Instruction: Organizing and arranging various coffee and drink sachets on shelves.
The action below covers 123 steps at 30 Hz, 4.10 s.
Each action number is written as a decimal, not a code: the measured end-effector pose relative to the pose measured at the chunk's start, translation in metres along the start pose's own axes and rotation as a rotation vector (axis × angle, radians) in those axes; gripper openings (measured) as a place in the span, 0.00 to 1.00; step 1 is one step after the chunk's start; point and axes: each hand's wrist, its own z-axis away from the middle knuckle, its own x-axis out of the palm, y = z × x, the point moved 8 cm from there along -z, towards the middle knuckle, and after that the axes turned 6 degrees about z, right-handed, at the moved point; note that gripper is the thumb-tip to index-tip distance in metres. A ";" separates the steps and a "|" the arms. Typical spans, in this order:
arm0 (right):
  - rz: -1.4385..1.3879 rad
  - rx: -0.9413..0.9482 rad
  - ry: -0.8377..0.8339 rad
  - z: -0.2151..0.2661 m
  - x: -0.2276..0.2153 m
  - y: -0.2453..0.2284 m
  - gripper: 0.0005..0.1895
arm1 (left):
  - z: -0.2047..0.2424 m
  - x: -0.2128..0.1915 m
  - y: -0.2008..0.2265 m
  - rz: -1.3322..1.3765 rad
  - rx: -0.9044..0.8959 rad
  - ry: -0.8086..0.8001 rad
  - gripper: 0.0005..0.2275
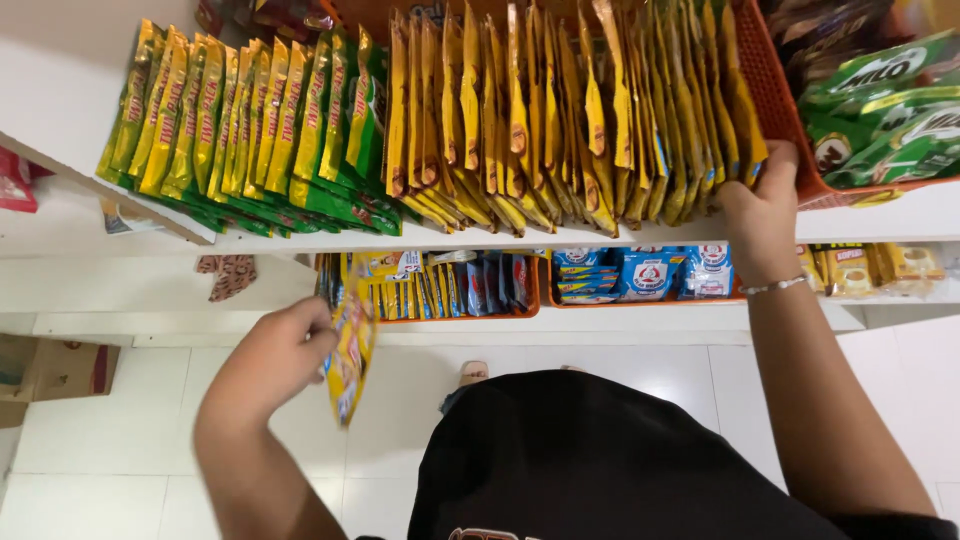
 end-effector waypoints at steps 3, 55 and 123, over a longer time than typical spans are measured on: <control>0.149 0.052 0.036 0.008 -0.001 -0.014 0.25 | 0.051 0.008 0.085 0.047 0.052 -0.108 0.05; 0.802 -0.523 -0.054 0.018 0.008 -0.068 0.41 | -0.012 0.012 0.082 0.419 0.729 1.144 0.09; -0.085 0.108 -0.191 -0.026 0.024 -0.030 0.41 | -0.155 0.158 0.360 -0.516 0.750 0.128 0.27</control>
